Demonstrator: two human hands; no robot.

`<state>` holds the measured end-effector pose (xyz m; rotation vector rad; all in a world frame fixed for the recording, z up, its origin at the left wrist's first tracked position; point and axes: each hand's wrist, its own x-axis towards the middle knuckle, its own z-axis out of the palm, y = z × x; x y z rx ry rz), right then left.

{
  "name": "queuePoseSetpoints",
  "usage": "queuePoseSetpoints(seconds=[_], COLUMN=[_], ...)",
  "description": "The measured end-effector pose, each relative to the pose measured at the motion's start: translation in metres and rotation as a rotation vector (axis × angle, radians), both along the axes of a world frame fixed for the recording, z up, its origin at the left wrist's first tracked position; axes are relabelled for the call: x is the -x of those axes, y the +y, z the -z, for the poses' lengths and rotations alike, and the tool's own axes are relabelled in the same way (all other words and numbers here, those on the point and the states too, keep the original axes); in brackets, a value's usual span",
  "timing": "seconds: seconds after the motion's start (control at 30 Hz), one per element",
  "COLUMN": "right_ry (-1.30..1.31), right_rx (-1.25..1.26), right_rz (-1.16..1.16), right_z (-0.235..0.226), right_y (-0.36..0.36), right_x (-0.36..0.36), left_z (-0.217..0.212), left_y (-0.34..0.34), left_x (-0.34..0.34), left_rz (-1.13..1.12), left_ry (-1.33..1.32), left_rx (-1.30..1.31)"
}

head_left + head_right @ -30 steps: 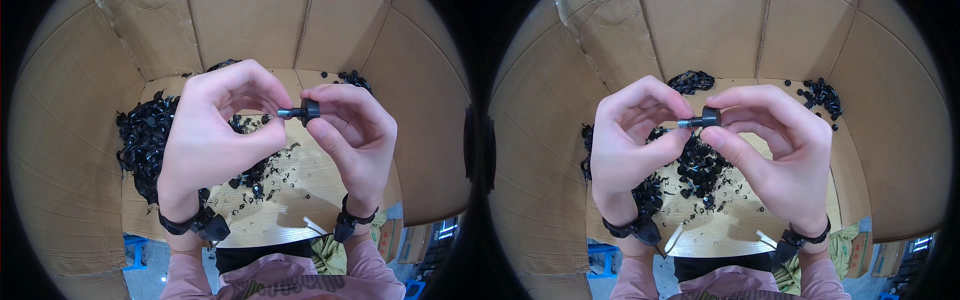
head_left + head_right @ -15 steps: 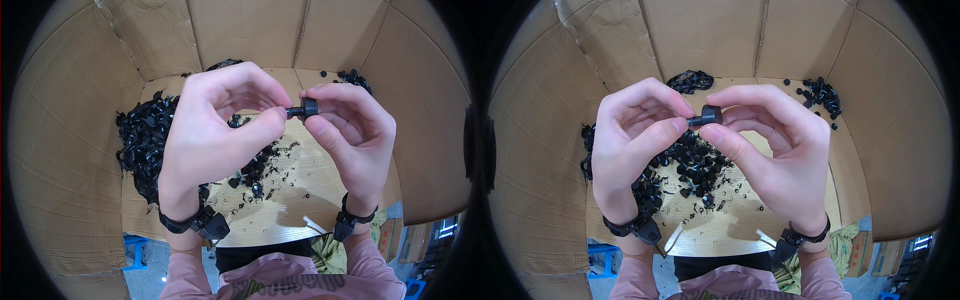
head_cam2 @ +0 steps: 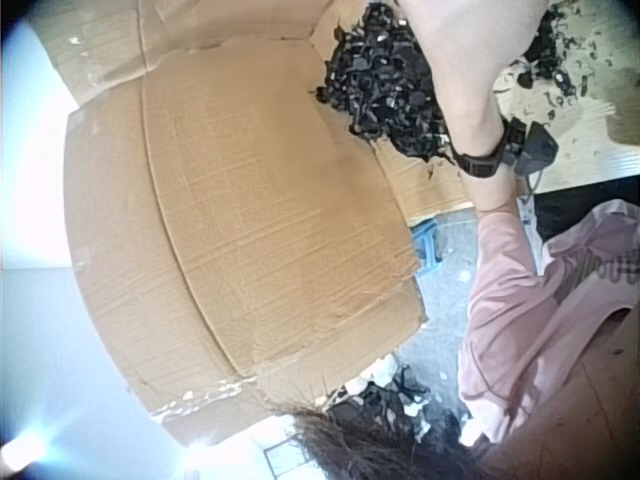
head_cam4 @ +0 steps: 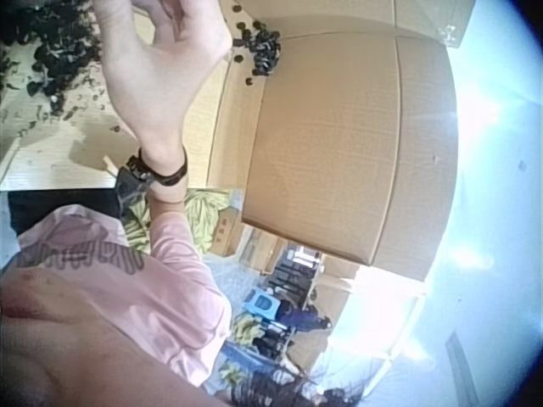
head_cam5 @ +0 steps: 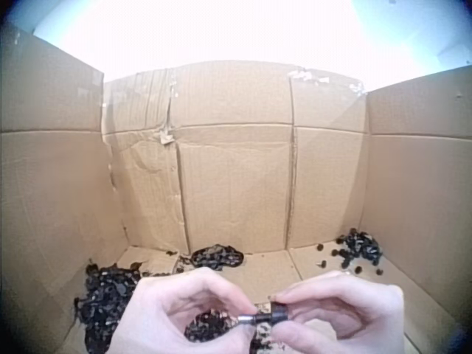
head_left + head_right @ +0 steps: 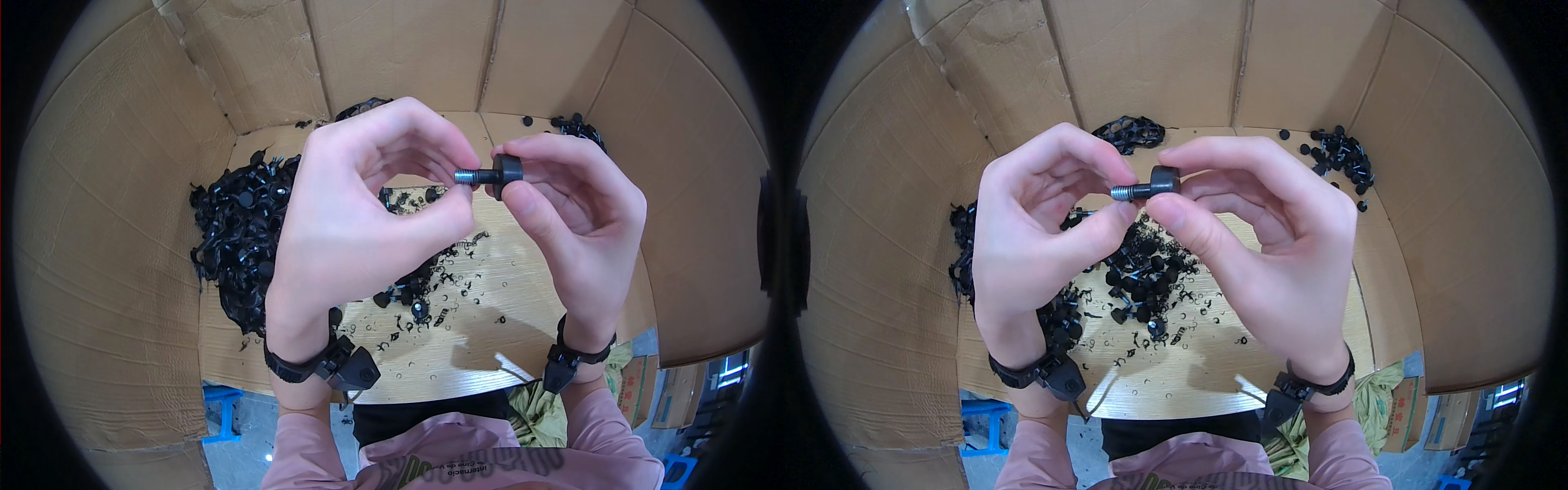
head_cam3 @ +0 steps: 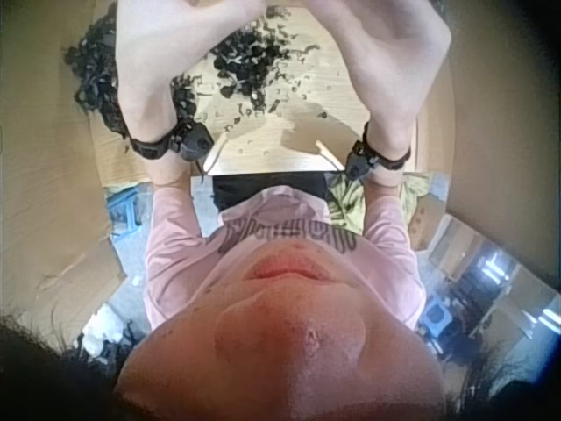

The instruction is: The person picks up a bolt and a washer from a table, slides the washer onto the bolt, and places the assembly into a pile, repeating this process multiple times.

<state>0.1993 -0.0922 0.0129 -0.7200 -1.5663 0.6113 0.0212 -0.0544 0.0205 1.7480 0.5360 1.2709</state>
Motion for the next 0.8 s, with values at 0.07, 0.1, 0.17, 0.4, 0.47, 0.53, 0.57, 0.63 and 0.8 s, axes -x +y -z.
queuePoseSetpoints(seconds=[0.07,0.1,0.17,0.4,0.47,0.53,0.57,0.63,0.8], right_ry=[0.022,0.044,0.05,0.073,0.067,0.06,0.056,0.054,0.044], right_rx=[0.026,0.052,0.032,0.007,0.021,0.036,0.039,0.043,-0.014], right_rz=[-0.008,-0.019,-0.021,-0.042,-0.051,-0.061,-0.087,-0.116,-0.13], right_z=[0.0,0.0001,-0.0002,0.0002,-0.001,-0.0013,-0.0014,-0.0019,0.0024], right_y=[0.0014,0.0018,0.0017,0.0021,0.0013,0.0014,0.0019,0.0021,0.0069], right_x=[-0.0006,-0.0009,-0.0003,-0.0005,-0.0025,-0.0054,-0.0071,-0.0072,-0.0067], left_z=[0.0024,0.0024,0.0013,0.0027,0.003,0.003,0.003,-0.0004,-0.0006], left_y=[0.0017,0.0018,0.0001,0.0018,0.0039,0.0063,0.0069,0.0024,0.0004], left_x=[-0.0001,0.0,0.0014,0.0017,0.0033,0.0041,0.0042,0.0049,0.0022], left_rz=[-0.066,-0.064,-0.025,0.05,0.03,-0.024,-0.079,-0.106,-0.103], left_ry=[0.052,0.052,0.031,-0.051,-0.006,0.006,0.016,0.01,-0.002], left_rx=[-0.194,-0.194,-0.204,-0.095,-0.183,-0.225,-0.267,-0.23,-0.166])
